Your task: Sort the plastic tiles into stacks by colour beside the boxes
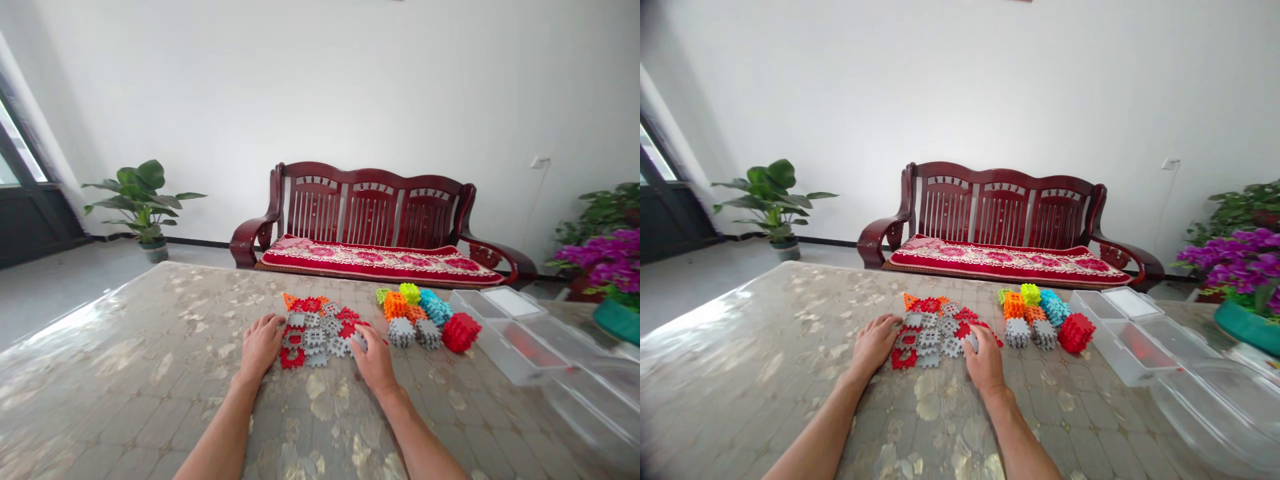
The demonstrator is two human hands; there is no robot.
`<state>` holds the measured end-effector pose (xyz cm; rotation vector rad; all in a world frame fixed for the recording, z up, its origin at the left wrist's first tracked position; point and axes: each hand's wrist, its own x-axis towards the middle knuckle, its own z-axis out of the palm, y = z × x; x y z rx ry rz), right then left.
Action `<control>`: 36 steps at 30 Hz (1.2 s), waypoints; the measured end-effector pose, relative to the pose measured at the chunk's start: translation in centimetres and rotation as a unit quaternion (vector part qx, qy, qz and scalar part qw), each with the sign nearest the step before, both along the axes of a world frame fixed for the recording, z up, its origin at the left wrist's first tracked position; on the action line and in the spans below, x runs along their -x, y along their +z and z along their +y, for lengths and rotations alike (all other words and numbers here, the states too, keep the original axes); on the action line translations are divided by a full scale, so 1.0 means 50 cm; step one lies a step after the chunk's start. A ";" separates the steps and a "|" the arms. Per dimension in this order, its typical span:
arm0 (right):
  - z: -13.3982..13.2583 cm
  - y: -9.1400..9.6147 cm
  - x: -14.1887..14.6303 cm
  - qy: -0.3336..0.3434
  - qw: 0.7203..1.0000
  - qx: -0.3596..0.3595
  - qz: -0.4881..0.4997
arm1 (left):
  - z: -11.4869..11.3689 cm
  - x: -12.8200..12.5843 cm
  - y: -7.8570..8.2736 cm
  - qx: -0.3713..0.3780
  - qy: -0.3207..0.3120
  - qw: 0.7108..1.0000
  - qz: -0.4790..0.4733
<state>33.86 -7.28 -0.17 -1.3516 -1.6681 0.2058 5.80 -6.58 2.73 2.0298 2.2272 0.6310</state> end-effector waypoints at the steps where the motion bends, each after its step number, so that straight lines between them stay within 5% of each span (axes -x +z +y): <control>1: -0.004 -0.001 0.001 0.001 1.000 0.001 -0.006 | 0.000 0.000 0.000 0.002 -0.002 1.000 -0.001; 15: -0.048 -0.007 0.006 -0.022 0.997 0.023 -0.073 | -0.002 0.001 0.004 0.010 -0.001 1.000 -0.002; 19: -0.057 0.019 0.005 -0.040 0.997 -0.001 -0.073 | 0.000 0.003 0.000 0.007 -0.003 1.000 0.006; 27: -0.022 0.109 -0.142 -0.218 0.970 -0.030 -0.102 | 0.001 0.004 -0.001 0.015 -0.002 1.000 0.010; 31: -0.011 0.104 -0.197 -0.237 0.964 0.011 -0.116 | 0.003 0.006 -0.003 0.015 -0.001 1.000 0.006; 36: -0.005 0.092 -0.198 -0.230 0.965 0.024 -0.121 | 0.004 0.008 -0.009 0.001 -0.001 1.000 0.000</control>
